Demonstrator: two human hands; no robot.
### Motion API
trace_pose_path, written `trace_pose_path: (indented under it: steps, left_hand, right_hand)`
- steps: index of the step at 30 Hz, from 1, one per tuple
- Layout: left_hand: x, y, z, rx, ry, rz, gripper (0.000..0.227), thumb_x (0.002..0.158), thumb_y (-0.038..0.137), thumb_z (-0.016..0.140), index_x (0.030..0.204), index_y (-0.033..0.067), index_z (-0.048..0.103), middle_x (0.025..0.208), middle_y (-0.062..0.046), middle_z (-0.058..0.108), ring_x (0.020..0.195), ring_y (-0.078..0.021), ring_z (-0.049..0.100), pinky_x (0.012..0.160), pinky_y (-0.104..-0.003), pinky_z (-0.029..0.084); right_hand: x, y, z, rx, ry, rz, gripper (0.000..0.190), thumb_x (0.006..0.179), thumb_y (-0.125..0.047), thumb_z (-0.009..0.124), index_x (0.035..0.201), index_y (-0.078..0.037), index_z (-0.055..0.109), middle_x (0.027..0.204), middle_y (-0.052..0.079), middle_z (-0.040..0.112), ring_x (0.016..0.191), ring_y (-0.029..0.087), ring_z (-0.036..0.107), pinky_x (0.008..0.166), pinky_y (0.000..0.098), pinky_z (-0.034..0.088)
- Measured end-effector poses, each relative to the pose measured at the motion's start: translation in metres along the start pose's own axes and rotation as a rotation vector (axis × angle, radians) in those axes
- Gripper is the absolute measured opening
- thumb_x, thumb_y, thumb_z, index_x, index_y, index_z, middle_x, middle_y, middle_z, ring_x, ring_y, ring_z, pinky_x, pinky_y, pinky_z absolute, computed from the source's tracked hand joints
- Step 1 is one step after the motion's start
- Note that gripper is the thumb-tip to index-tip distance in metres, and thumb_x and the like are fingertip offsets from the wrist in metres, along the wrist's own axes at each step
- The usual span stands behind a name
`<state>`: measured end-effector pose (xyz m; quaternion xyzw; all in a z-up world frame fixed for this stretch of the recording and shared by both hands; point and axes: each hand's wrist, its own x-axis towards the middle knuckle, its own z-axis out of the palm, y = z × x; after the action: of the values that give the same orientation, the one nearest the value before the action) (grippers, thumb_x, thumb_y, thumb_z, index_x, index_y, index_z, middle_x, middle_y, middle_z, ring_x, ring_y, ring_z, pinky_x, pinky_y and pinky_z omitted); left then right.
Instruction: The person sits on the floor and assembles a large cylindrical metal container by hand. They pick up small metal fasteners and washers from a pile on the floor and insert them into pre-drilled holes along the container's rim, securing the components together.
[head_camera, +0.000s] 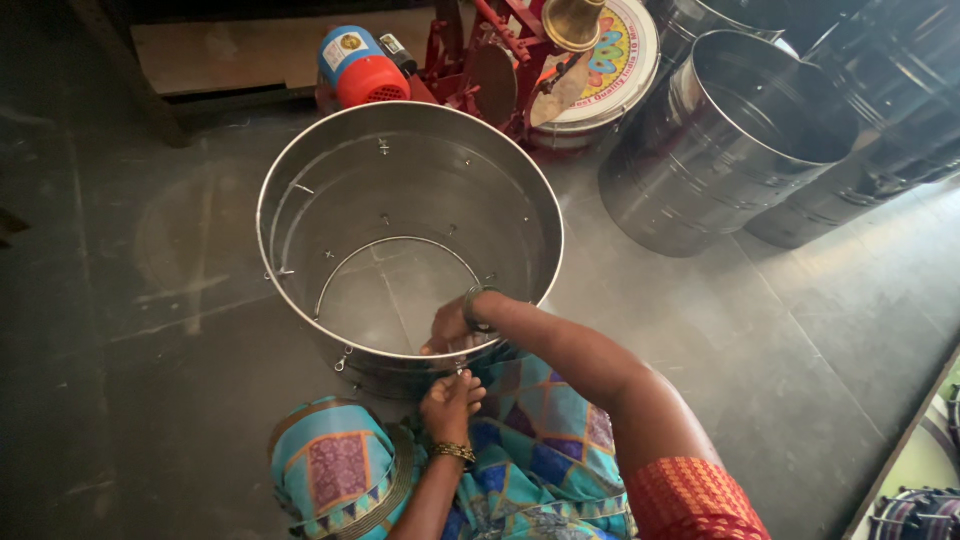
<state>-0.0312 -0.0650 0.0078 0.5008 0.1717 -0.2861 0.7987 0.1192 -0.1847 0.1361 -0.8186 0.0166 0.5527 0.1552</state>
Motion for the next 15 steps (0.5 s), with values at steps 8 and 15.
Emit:
trace_pose_path:
  steps: [8, 15]
  left_hand:
    - [0.009, -0.011, 0.000, -0.044, 0.015, 0.025, 0.024, 0.088, 0.022, 0.078, 0.097, 0.0011, 0.069, 0.086, -0.011, 0.079, 0.066, -0.0177, 0.075, 0.052, -0.025, 0.055]
    - [0.002, -0.007, 0.003, -0.045, 0.038, 0.020, 0.025, 0.089, 0.024, 0.077, 0.096, 0.0019, 0.068, 0.084, -0.012, 0.078, 0.064, -0.0178, 0.075, 0.052, -0.026, 0.055]
  right_hand:
    - [0.020, 0.017, 0.003, 0.013, -0.046, -0.172, 0.019, 0.078, -0.027, 0.073, 0.091, -0.014, 0.079, 0.080, -0.001, 0.073, 0.068, 0.011, 0.064, 0.060, 0.0331, 0.054]
    - [0.006, 0.017, 0.003, 0.086, -0.062, -0.056, 0.017, 0.080, -0.027, 0.078, 0.077, -0.010, 0.075, 0.064, 0.000, 0.062, 0.057, 0.013, 0.052, 0.049, 0.0323, 0.042]
